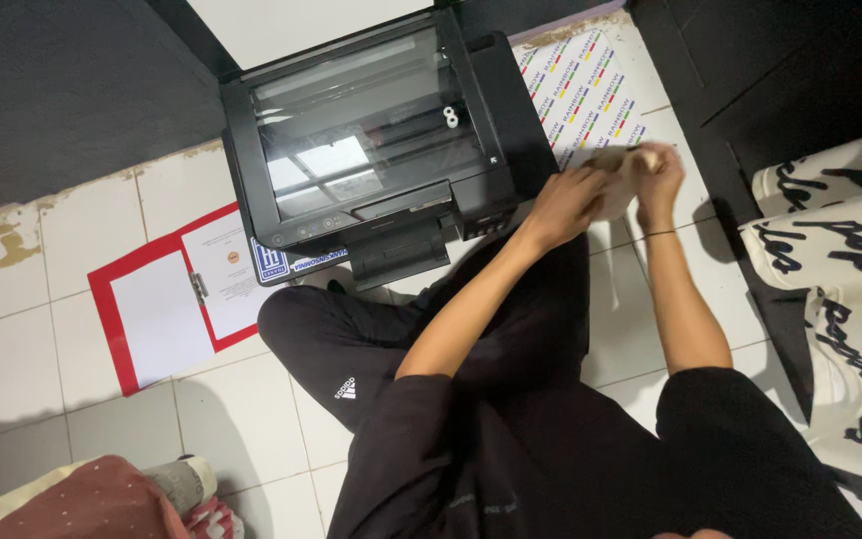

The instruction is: The person sits on the floor and wipes the exterior and interior surfaces of a black printer with a cloth. They open the scanner lid, wipe the glass and surrounding areas, and repeatedly adjust the cloth while cleaning.

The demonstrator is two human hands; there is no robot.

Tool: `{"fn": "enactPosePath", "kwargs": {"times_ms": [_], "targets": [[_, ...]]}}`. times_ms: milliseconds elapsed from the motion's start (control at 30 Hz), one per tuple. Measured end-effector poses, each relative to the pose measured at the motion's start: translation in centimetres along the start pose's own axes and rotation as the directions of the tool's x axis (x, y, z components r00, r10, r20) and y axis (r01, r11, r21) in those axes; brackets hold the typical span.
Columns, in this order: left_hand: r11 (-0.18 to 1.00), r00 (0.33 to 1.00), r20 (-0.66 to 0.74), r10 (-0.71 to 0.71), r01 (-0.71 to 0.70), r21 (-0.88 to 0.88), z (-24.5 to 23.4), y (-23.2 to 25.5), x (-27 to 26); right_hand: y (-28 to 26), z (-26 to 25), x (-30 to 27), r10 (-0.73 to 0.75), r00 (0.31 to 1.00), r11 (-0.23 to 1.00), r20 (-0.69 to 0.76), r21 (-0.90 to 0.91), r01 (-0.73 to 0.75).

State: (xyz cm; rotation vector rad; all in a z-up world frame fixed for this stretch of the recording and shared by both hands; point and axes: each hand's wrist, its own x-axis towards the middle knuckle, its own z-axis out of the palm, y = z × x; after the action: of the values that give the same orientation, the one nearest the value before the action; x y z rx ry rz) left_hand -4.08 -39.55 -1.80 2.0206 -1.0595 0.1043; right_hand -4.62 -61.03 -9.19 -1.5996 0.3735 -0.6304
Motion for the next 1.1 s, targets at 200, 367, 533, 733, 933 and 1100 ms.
{"fn": "enactPosePath", "kwargs": {"times_ms": [200, 367, 533, 733, 933, 1100], "targets": [[0.972, 0.991, -0.123, 0.044, -0.071, -0.224, -6.2, 4.1, -1.2, -11.4, -2.2, -0.4, -0.258, 0.953, 0.931, 0.159, 0.304, 0.201], [0.968, 0.929, -0.355, 0.103, -0.175, -0.178, -10.6, 6.6, -1.9, -19.8, -0.5, -2.7, -0.326, 0.911, 0.826, 0.254, 0.545, 0.143], [0.963, 0.911, -0.395, 0.114, -0.199, -0.181, -14.6, 6.6, -3.2, -24.6, 2.8, -5.2, -0.266, 0.903, 0.717, 0.339, 0.695, -0.05], [0.806, 0.962, -0.246, 0.116, -0.236, -0.542, -17.1, 7.2, -5.9, -28.5, 8.5, -9.3, -0.307, 0.87, 0.722, 0.386, 0.69, -0.051], [0.798, 0.955, -0.288, -0.075, -0.116, -0.592, -20.3, 7.1, -7.8, -31.7, 12.9, -13.9, -0.335, 0.82, 0.828, 0.464, 0.561, 0.021], [0.788, 0.918, -0.335, -0.215, -0.04, -0.614, -23.1, 6.1, -8.2, -32.1, 14.7, -14.5, -0.342, 0.811, 0.777, 0.474, 0.628, -0.04]]}}
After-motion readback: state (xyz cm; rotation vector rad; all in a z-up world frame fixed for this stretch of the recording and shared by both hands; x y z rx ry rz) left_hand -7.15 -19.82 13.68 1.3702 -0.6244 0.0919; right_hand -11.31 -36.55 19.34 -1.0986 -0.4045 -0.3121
